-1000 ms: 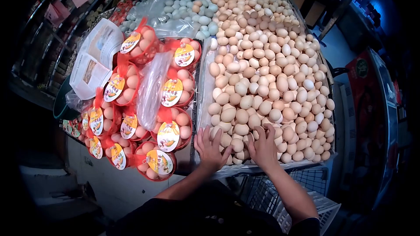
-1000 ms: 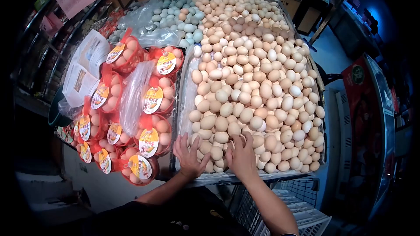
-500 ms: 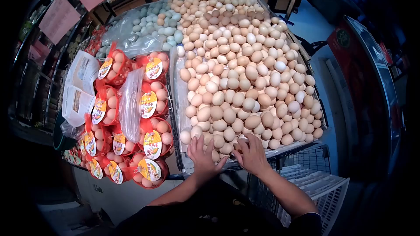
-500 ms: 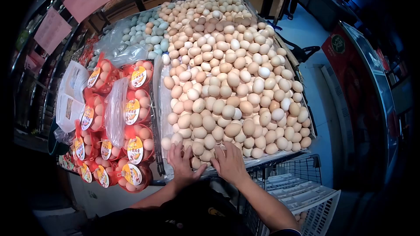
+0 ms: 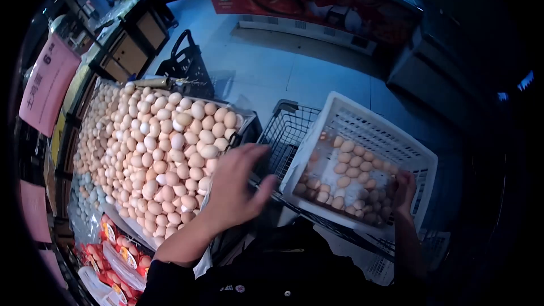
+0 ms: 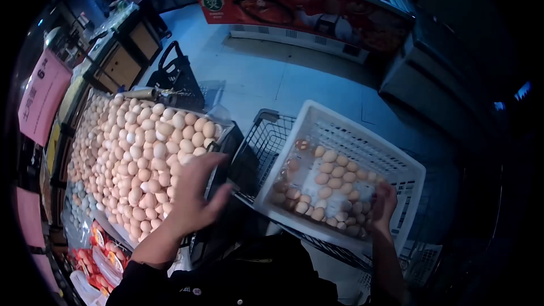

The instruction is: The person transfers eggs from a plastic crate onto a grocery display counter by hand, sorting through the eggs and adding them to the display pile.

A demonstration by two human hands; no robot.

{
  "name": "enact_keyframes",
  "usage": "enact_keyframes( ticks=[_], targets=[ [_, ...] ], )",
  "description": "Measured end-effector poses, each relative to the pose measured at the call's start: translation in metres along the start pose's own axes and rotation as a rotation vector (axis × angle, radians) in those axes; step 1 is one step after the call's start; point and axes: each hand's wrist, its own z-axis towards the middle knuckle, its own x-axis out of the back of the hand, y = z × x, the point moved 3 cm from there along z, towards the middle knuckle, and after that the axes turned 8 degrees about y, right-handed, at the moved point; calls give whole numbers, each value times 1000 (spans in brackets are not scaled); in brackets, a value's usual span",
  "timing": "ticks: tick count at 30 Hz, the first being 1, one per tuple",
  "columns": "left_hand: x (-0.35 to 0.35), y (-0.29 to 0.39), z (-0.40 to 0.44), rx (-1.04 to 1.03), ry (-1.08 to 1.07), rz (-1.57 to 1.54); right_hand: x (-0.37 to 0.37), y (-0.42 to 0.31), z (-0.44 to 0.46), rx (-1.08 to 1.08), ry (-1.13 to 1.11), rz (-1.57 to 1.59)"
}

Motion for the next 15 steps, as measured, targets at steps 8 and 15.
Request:
enact_keyframes(
  ticks=[8,15],
  targets=[
    [-337,24,43,-61,-1027,223,52,60,-9,-210,-108,-129],
    [-454,-54,-26,-70,-392,135,38,56,-14,216,-451,-742]
  ],
)
